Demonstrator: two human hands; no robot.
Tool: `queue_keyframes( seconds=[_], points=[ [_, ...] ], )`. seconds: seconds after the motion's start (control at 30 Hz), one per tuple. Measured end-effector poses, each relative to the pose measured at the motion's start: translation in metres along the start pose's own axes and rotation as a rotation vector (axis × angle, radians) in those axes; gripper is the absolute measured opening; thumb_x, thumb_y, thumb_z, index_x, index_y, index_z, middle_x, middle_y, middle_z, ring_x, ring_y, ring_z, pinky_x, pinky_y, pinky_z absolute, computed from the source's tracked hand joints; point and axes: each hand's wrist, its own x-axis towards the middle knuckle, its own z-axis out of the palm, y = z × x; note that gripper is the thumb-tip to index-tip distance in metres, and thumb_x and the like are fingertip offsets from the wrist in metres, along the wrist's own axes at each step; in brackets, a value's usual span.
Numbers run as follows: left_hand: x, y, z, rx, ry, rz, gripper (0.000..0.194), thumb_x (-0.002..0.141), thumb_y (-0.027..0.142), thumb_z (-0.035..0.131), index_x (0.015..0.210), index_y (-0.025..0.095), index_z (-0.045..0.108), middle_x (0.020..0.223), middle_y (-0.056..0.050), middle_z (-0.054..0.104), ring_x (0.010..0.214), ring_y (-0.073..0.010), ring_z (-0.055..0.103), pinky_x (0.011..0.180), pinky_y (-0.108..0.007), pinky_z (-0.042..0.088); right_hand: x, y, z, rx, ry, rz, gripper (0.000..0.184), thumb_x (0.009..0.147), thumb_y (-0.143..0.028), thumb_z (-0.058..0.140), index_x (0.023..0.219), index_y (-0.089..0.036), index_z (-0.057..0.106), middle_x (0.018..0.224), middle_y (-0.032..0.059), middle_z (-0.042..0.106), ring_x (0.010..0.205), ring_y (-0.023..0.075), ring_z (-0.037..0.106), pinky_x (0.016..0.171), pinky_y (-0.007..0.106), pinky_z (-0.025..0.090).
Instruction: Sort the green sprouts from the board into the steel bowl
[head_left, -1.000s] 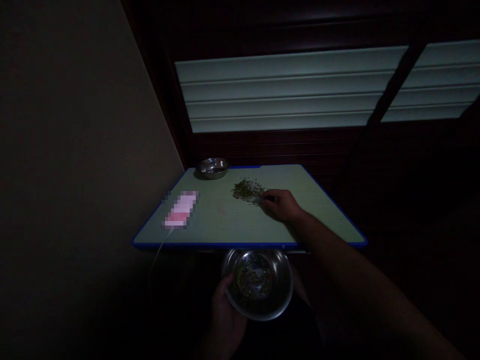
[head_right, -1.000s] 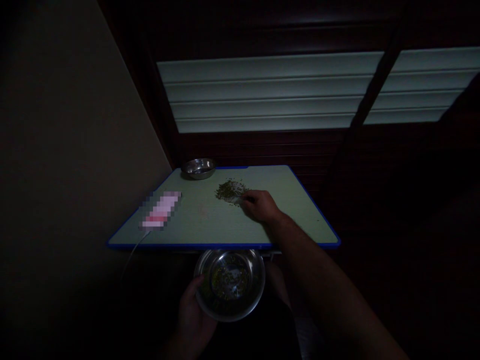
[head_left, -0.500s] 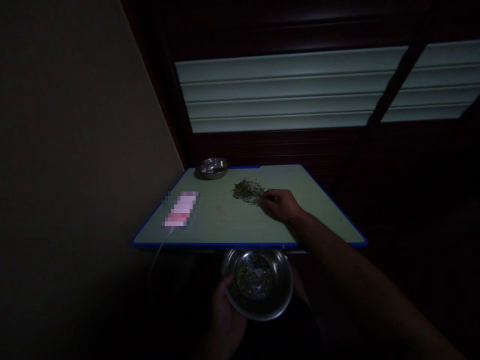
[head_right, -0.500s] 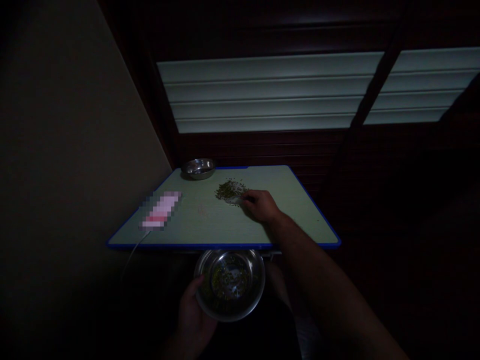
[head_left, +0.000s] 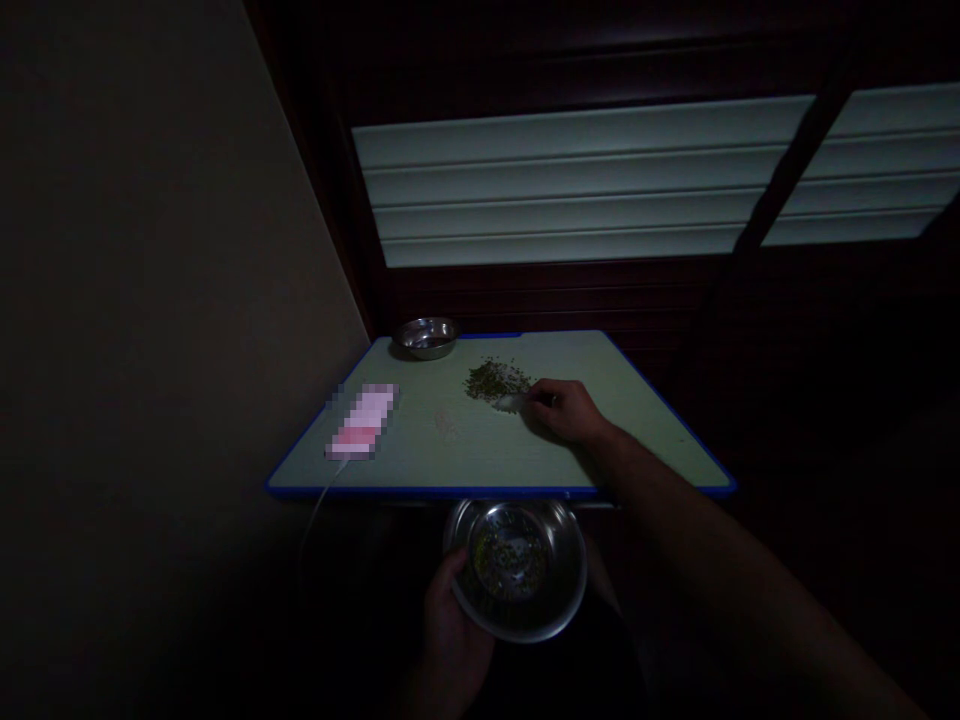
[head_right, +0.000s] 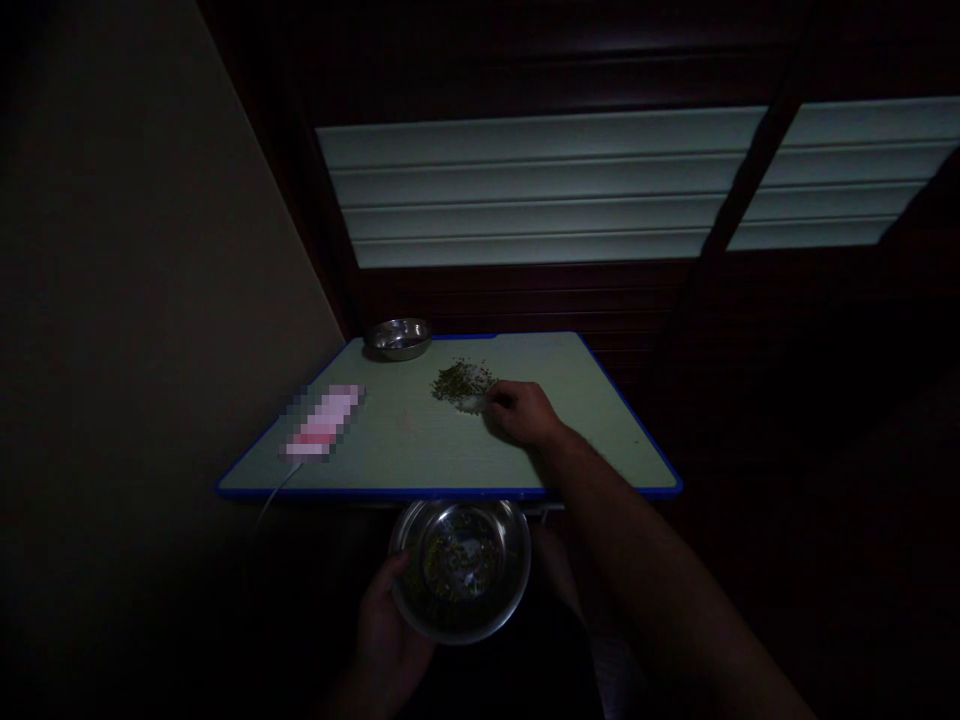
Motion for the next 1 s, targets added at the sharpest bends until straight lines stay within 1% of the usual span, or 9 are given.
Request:
queue_keyframes(
  seconds=[0.1, 0.23, 0.4, 0.63, 0.7, 0.87, 1.0],
  points=[
    [-0.0015, 0.0009, 0.0026, 0.001, 0.009, -0.002, 0.017, 0.080, 0.022, 0.056, 0.082, 0.015, 0.072, 0.079, -0.008, 0.076, 0.073, -0.0215, 0.070, 0.080, -0.038, 0.054, 0.0001, -0.0003, -0.0001, 0.008, -0.002, -0.001, 0.015, 0.072, -0.017, 0.060, 0.080, -0.017, 0.072, 0.075, 0.0016, 0.073, 0.066, 0.0130, 0.062, 0.066, 0.023, 0.045],
    [-0.0015, 0.0009, 0.0030, -0.020, -0.008, 0.015, 0.016, 0.078, 0.020, 0.058, 0.085, 0.016, 0.072, 0.082, -0.007, 0.077, 0.076, -0.0213, 0.070, 0.078, -0.037, 0.054, 0.0000, 0.0010, 0.0005, 0.017, -0.011, 0.005, 0.016, 0.071, -0.017, 0.060, 0.081, -0.017, 0.072, 0.075, 0.0011, 0.072, 0.065, 0.0125, 0.061, 0.064, 0.023, 0.044],
    [0.0006, -0.0006, -0.0005, -0.006, 0.004, 0.015, 0.015, 0.078, 0.022, 0.058, 0.080, 0.015, 0.072, 0.074, -0.008, 0.075, 0.073, -0.0217, 0.070, 0.072, -0.035, 0.054, 0.0001, 0.0010, 0.0008, 0.016, -0.010, -0.007, 0.016, 0.071, -0.017, 0.060, 0.081, -0.018, 0.072, 0.075, 0.0012, 0.072, 0.065, 0.0128, 0.061, 0.064, 0.024, 0.044],
    [-0.0007, 0.0000, 0.0000, 0.010, 0.013, 0.001, 0.016, 0.077, 0.023, 0.059, 0.083, 0.015, 0.072, 0.078, -0.008, 0.076, 0.075, -0.0230, 0.070, 0.079, -0.040, 0.054, 0.0003, 0.0004, 0.0002, 0.043, -0.009, -0.005, 0.015, 0.070, -0.017, 0.061, 0.079, -0.018, 0.072, 0.073, 0.0005, 0.072, 0.065, 0.0128, 0.061, 0.064, 0.023, 0.044],
    [-0.0008, 0.0001, 0.0002, 0.010, 0.021, 0.002, 0.016, 0.077, 0.023, 0.059, 0.083, 0.015, 0.072, 0.079, -0.009, 0.076, 0.075, -0.0229, 0.070, 0.078, -0.039, 0.054, 0.0003, 0.0005, -0.0001, 0.043, -0.009, -0.009, 0.015, 0.070, -0.017, 0.060, 0.079, -0.018, 0.072, 0.074, 0.0004, 0.072, 0.064, 0.0127, 0.060, 0.064, 0.023, 0.044],
    [-0.0011, 0.0006, 0.0010, 0.012, 0.033, 0.007, 0.015, 0.078, 0.022, 0.058, 0.078, 0.015, 0.071, 0.074, -0.008, 0.075, 0.071, -0.0215, 0.069, 0.073, -0.036, 0.054, 0.0003, -0.0018, -0.0012, 0.056, -0.009, 0.016, 0.015, 0.069, -0.017, 0.059, 0.077, -0.017, 0.071, 0.071, 0.0006, 0.071, 0.062, 0.0123, 0.059, 0.061, 0.023, 0.043],
    [-0.0013, 0.0006, 0.0011, 0.029, 0.034, 0.011, 0.014, 0.078, 0.022, 0.059, 0.077, 0.015, 0.071, 0.074, -0.007, 0.075, 0.070, -0.0214, 0.069, 0.072, -0.037, 0.054, -0.0001, -0.0034, -0.0017, 0.069, 0.001, 0.027, 0.015, 0.067, -0.016, 0.057, 0.074, -0.017, 0.071, 0.066, -0.0007, 0.069, 0.059, 0.0111, 0.056, 0.059, 0.022, 0.042]
  ],
)
